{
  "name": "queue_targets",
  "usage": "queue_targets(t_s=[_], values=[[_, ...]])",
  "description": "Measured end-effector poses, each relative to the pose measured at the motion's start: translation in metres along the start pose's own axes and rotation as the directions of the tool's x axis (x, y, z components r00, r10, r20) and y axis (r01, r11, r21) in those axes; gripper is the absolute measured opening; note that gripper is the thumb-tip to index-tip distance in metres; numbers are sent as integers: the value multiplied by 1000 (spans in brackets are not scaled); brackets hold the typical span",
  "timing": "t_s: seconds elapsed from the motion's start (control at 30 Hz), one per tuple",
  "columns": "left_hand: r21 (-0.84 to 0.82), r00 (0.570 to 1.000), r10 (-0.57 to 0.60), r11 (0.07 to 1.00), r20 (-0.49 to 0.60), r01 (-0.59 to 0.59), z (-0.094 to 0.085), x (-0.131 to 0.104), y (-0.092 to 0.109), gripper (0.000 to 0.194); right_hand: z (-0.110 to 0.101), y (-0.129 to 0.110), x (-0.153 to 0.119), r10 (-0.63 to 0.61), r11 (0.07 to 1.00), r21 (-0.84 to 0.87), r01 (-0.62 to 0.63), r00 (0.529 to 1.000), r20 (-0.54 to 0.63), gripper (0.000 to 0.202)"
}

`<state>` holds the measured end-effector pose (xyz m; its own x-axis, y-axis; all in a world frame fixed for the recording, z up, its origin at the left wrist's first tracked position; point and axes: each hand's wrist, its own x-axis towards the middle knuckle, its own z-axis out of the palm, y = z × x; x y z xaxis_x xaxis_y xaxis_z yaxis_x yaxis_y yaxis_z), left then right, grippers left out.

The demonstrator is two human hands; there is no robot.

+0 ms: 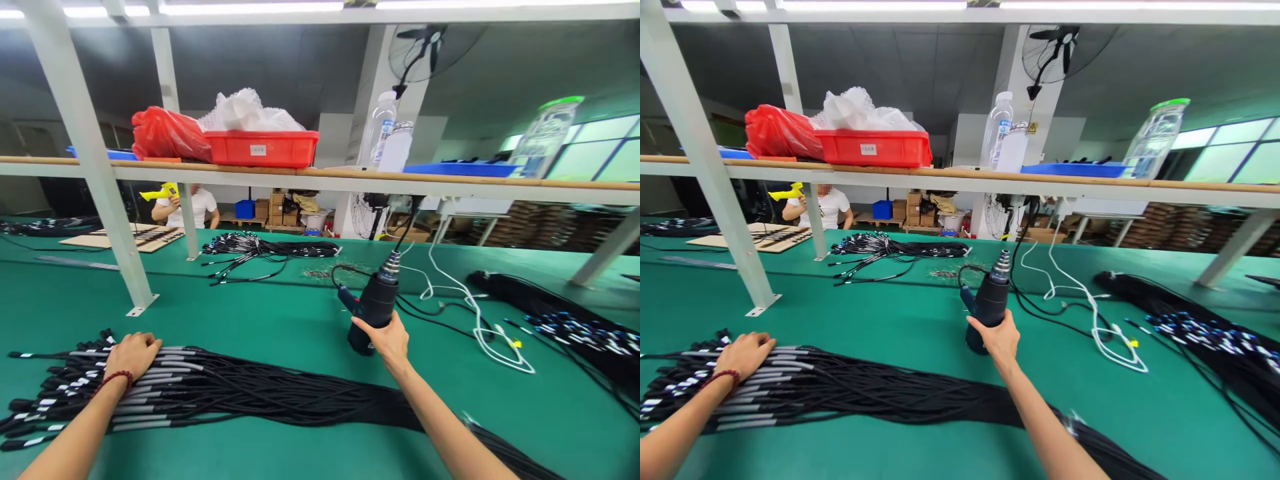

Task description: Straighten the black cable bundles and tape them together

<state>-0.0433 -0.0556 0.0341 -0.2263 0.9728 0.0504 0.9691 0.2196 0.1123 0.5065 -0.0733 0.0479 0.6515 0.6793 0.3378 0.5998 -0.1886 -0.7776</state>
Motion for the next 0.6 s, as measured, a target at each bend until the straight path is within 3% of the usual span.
queue_targets(t_s=[0.3,0.6], values=[[17,1000,-18,1000,-5,18,0,0,2,41,3,2,20,5,999,-44,-7,1000,-31,82],[53,999,-33,998,-37,35,1,-2,4,34,43,-17,47,-95,995,-23,96,995,30,81]])
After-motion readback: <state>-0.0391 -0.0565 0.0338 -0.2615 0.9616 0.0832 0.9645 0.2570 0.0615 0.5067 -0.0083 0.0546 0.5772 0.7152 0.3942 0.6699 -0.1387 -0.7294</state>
